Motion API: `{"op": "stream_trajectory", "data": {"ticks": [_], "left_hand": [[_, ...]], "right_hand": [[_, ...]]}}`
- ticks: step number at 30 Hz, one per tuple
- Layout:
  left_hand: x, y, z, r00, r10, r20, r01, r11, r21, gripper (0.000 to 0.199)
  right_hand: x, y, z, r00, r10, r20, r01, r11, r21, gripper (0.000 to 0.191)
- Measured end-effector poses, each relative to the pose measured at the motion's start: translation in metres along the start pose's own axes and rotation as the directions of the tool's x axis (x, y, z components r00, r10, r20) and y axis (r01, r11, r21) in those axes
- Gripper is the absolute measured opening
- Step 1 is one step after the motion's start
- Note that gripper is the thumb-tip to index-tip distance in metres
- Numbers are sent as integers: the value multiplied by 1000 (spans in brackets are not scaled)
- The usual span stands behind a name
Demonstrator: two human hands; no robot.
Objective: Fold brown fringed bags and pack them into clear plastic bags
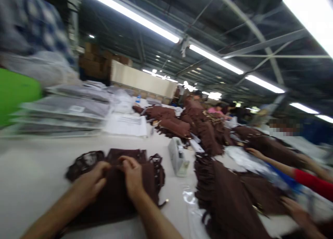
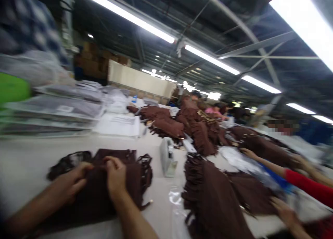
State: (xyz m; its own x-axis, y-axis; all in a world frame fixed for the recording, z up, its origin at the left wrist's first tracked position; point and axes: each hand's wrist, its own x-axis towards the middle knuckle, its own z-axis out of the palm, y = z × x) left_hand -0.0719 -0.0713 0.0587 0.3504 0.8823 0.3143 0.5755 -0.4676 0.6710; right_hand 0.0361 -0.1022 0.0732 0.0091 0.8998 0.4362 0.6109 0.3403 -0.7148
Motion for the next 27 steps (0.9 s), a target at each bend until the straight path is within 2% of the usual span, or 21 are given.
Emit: {"op": "stream_trajectory", "data": {"ticks": [1,3,6,9,11,12,13,15,17,19,21,22,25,27], "left_hand": [[-14,-5,-13,998,-46,52,45,999,27,29],[-32,-6,-31,975,-95,199,82,994,73,47],[-34,0,-46,965,-126,231,128,992,6,49],[-31,-1,-65,988,-119,98,130,985,-113,45],[-36,-7,-80,990,-141,-26,135,979,-154,42],[-41,-10,-86,984,-171,-45,160,969,-189,41],[-45,-12,-90,977,-211,-24,199,949,-245,40],[-54,-14,-89,962,-260,85,273,887,-372,39],[-59,-11,-77,963,-209,168,262,866,-426,38],[-62,-7,-60,979,-96,182,153,929,-337,38],[-62,-1,-47,983,37,178,-14,992,-125,41],[-63,1,-44,979,87,185,-88,996,-6,44],[-67,4,-52,974,153,166,-189,955,227,46],[-74,2,-66,987,151,49,-158,947,281,38]], "right_hand": [[0,7,3,999,39,-10,-37,990,138,43],[2,23,11,993,114,18,-113,924,365,46],[7,41,19,977,193,93,-212,803,556,42],[6,43,14,958,251,141,-284,742,608,43],[6,40,7,944,284,167,-327,747,579,42],[7,39,4,940,290,182,-342,769,541,41],[8,38,1,937,286,201,-349,800,488,40],[12,36,-3,932,258,255,-340,868,362,38],[16,35,-7,917,228,327,-319,911,260,36],[21,34,-10,903,203,379,-290,938,189,34],[24,33,-14,900,154,407,-217,970,113,31],[25,31,-17,901,127,415,-169,983,67,29],[25,25,-23,893,104,437,-78,994,-76,26],[23,19,-24,889,130,438,-68,986,-156,25]]}}
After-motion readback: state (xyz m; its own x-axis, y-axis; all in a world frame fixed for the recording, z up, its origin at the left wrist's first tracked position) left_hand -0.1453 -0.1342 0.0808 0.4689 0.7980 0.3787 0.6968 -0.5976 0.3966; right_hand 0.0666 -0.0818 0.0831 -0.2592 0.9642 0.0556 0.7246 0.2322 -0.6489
